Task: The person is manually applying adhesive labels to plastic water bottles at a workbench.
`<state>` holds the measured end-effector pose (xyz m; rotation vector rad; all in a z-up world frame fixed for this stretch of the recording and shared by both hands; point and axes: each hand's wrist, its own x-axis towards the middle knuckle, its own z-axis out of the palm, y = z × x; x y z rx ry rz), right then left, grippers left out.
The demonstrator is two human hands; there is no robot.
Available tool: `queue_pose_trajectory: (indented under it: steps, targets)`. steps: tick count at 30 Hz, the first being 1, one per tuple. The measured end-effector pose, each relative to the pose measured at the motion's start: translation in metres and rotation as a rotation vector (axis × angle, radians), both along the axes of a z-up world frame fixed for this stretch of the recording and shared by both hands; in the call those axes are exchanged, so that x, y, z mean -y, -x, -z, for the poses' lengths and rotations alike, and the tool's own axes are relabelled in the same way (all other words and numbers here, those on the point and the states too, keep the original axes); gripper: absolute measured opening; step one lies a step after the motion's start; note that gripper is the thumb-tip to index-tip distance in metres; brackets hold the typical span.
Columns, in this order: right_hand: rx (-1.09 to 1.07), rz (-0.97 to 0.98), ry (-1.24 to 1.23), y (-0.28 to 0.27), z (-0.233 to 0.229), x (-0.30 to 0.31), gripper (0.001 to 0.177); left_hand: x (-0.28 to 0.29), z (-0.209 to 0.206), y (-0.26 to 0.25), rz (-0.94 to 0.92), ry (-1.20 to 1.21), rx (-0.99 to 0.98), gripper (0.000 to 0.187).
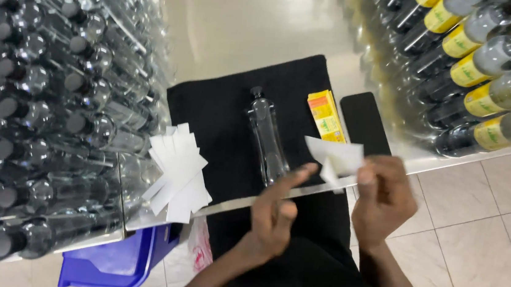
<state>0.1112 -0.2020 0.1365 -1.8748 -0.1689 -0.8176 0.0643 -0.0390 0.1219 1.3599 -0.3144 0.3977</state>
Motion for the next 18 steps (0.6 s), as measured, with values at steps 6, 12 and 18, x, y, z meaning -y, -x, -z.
queue_pose_trajectory:
  steps: [6, 12, 18]
  targets:
    - [-0.064, -0.329, 0.067, 0.017, -0.012, -0.025, 0.009, 0.0, -0.013, -0.004, 0.194, 0.006, -0.026, 0.083]
    - [-0.159, -0.494, 0.067, 0.019, -0.009, -0.032, 0.015, -0.009, -0.008, -0.004, 0.054, 0.092, -0.121, 0.049]
    - [-0.235, -0.55, 0.15, 0.015, -0.002, -0.039, 0.021, -0.025, -0.011, -0.004, -0.144, 0.037, -0.33, 0.052]
